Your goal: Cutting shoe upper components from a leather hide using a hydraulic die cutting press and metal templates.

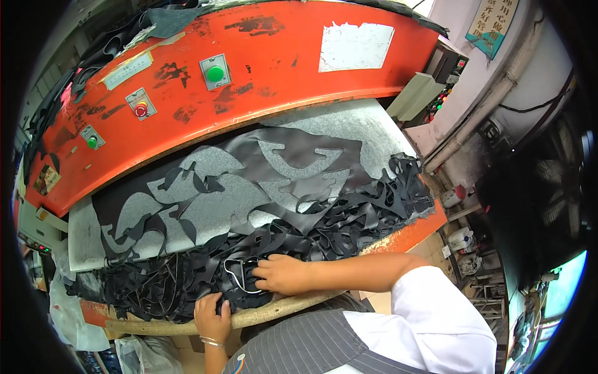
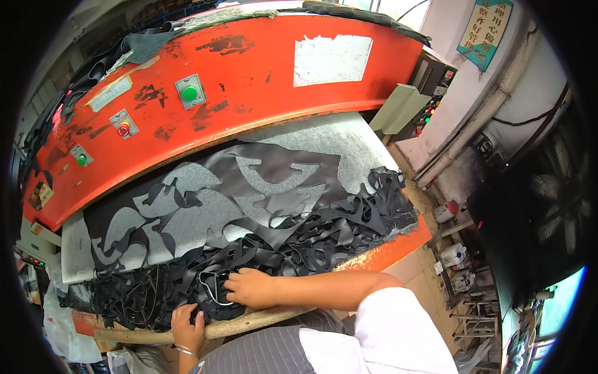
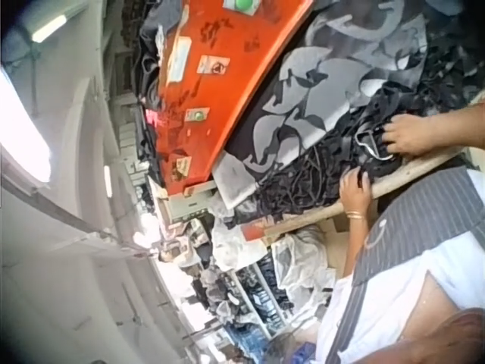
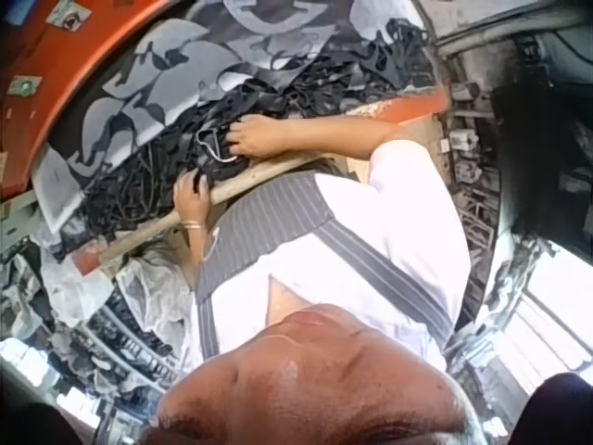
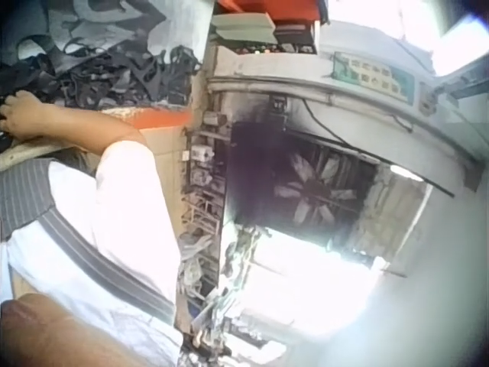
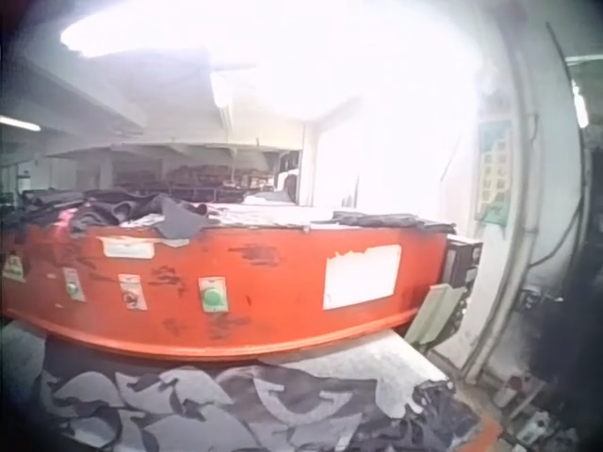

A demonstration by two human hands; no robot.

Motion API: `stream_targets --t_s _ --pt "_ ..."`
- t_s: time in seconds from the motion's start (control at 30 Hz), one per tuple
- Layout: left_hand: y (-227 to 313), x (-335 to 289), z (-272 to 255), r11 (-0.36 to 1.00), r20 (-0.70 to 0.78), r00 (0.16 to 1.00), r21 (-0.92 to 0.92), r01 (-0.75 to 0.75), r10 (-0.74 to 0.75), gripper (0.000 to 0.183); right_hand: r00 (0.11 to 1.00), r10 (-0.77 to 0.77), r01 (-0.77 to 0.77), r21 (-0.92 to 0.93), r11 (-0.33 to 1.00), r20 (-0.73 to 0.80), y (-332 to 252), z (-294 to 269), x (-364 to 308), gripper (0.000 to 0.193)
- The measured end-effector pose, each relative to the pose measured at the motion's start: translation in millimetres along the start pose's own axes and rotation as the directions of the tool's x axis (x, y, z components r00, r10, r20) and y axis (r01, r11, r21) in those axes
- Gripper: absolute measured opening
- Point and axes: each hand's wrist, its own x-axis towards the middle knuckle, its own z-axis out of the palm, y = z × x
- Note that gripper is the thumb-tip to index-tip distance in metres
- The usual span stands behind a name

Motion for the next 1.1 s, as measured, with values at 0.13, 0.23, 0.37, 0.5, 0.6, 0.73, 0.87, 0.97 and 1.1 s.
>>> stream_targets --t_s 0.13,0.23,0.37,0.5,0.6,0.73,0.87,0.97,1.1 --pt "1.7 1.2 1.7 0.998 -0.008 0.998 0.001 0.055 -0.055 0.023 0.976 -0.176 0.162 0.115 0.98 0.125 18.1 -5.6 14.1 0.02" --pt "1.2 -0.5 2.9 0.998 -0.037 0.998 0.015 0.06 -0.06 0.021 0.98 -0.195 0.166 0.409 0.897 0.03 24.7 -50.2 16.2 0.024" --pt "12.6 9.0 -5.7 0.992 -0.044 0.992 0.015 0.122 -0.121 0.02 0.925 0.185 -0.155 0.114 0.981 -0.332 77.1 -116.3 15.5 0.029" --pt "17.6 13.8 -1.0 0.994 -0.038 0.994 0.042 0.102 -0.1 0.022 0.682 0.537 -0.672 -0.135 0.728 -0.497 173.3 -118.0 15.6 0.023" --pt "16.5 15.8 -2.2 0.994 0.013 0.996 0.067 0.091 -0.092 0.022 0.596 0.626 -0.767 -0.125 0.63 -0.503 227.2 -111.2 23.8 0.023" --pt "15.9 19.3 -3.8 0.991 0.079 0.991 0.079 0.105 -0.111 0.026 0.473 0.823 -0.879 -0.107 0.464 -0.313 264.4 -106.8 32.4 0.032" --pt "11.5 16.5 -11.0 0.989 0.096 0.988 0.1 0.113 -0.123 0.026 0.51 0.775 -0.769 0.206 0.606 -0.373 270.8 -138.4 8.5 0.043" --pt "28.3 44.8 -8.5 0.957 -0.13 0.955 -0.156 0.246 -0.267 0.03 0.579 0.709 -0.706 0.187 0.683 -0.403 298.1 -157.8 -57.3 0.066" --pt "58.3 134.2 13.3 0.96 -0.079 0.997 -0.278 -0.022 0.0 0.021 0.59 0.786 -0.75 0.236 0.618 -0.185 307.4 -132.8 -74.3 0.081"
